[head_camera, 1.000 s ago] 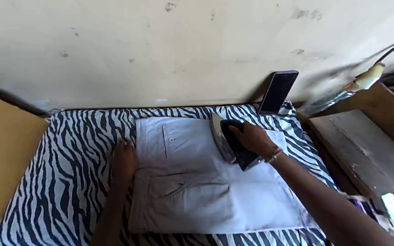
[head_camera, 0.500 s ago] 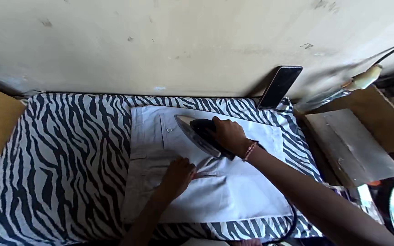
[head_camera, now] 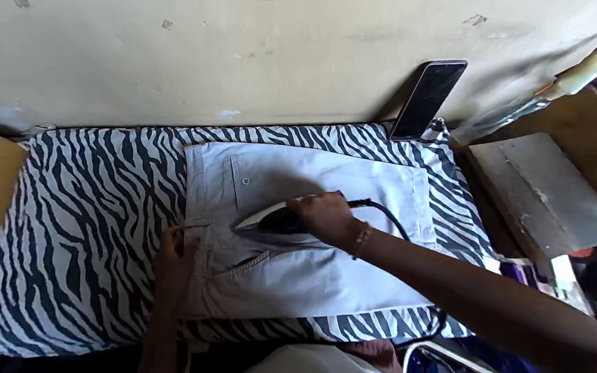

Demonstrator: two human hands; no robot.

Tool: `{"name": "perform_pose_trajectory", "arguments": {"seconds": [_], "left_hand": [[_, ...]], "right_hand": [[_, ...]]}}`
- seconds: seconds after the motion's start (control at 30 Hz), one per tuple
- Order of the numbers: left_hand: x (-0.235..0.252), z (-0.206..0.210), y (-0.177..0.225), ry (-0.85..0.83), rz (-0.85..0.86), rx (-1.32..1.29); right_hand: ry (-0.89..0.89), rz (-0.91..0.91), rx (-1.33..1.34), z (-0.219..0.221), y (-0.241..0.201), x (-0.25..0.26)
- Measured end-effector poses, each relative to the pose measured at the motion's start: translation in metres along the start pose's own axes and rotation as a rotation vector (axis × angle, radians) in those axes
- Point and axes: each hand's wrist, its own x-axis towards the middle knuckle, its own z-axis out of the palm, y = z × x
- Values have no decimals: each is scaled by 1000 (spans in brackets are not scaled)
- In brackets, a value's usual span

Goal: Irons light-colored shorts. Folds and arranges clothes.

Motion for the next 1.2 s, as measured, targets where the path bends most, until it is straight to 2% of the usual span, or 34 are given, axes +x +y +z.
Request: {"name": "perform_pose_trajectory", "arguments": {"seconds": [0.1,0.23,0.33,0.43,0.5,0.53,0.63,0.7,0.8,0.9,0.97,1.0,1.1,1.13,1.2], "left_hand": [[-1,12,-6,99,14,-31],[-1,17,-8,123,47,99],[-8,7,17,101,59,290],[-38,26,64,162,398,297],[-51,73,84,134,665,206],[-52,100,89,66,752,194],[-37,160,96,-99,770,320],[-15,175,113,-141,736,346],[27,193,144,-200,708,346],[68,208,169,-206,668,365],[86,214,185,-222,617,402],[92,218,190,-217,602,413],[83,224,194,-216,564,398],[66,222,191,-200,562,364],[3,218,174,-129,600,288]], "right_hand": [[-20,-97,23,-6,-17,14],[-67,-81,12,-5,8,-7],[-135,64,43,-11,79,-57],[-47,390,51,-18,179,-124],[148,650,54,-19,227,-172],[243,758,79,-20,250,-191],[375,906,134,-11,320,-230],[375,931,137,-3,356,-237],[401,957,130,8,382,-234],[609,855,-8,14,366,-231],[728,725,-84,17,316,-221],[709,704,-36,25,278,-211],[443,687,433,88,187,-181],[403,707,589,104,170,-173],[456,743,843,109,154,-170]]}}
